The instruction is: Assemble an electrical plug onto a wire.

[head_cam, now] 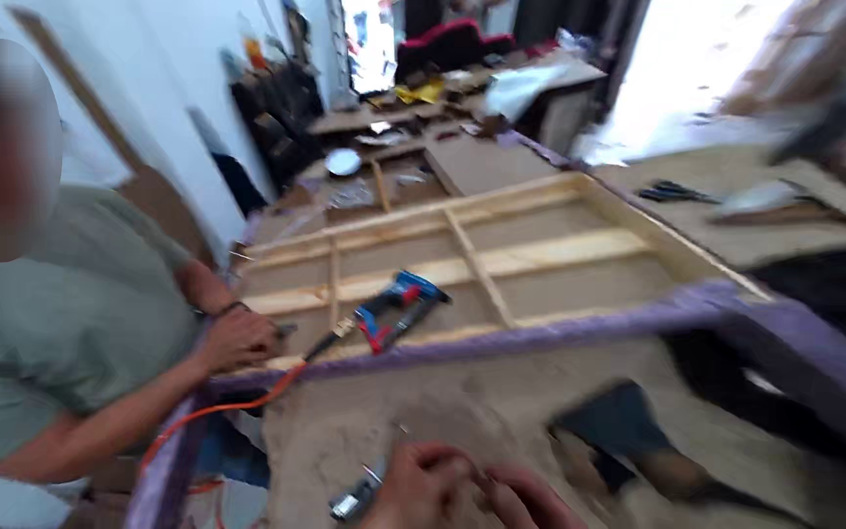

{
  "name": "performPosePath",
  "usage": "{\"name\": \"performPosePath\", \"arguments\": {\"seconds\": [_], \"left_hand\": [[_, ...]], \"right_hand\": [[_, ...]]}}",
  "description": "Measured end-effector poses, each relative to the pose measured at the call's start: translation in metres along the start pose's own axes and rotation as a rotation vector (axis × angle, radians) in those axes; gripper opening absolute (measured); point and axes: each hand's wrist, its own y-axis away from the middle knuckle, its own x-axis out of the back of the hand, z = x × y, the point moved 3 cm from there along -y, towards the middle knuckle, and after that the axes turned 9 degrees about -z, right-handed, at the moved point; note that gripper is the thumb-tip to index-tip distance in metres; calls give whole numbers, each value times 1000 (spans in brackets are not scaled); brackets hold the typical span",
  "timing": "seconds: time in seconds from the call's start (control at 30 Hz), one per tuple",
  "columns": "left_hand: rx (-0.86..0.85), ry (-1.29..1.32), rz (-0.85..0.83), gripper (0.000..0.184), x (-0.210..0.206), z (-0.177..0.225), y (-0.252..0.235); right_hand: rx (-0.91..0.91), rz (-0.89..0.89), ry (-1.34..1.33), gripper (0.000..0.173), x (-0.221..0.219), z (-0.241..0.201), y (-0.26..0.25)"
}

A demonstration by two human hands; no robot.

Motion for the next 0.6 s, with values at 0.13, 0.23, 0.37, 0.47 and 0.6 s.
{"name": "performPosePath", "arguments": {"seconds": [0.13, 0.23, 0.37, 0.47, 0.6], "left_hand": [[-10, 250, -50, 16, -9, 12, 19], [-65, 296, -68, 15, -13, 15, 28], [-115, 274, -87, 16, -15, 14, 33], [-129, 250, -110, 16, -17, 14, 34], [-114, 194, -176, 17, -15, 20, 33]], "right_hand": [[108, 34, -35, 12, -7, -23, 5], [128, 10, -49, 11, -9, -29, 9], [127, -3, 15, 10, -12, -35, 13], [113, 20, 45, 9, -14, -39, 14], [92, 50, 29, 13, -14, -52, 12]]}}
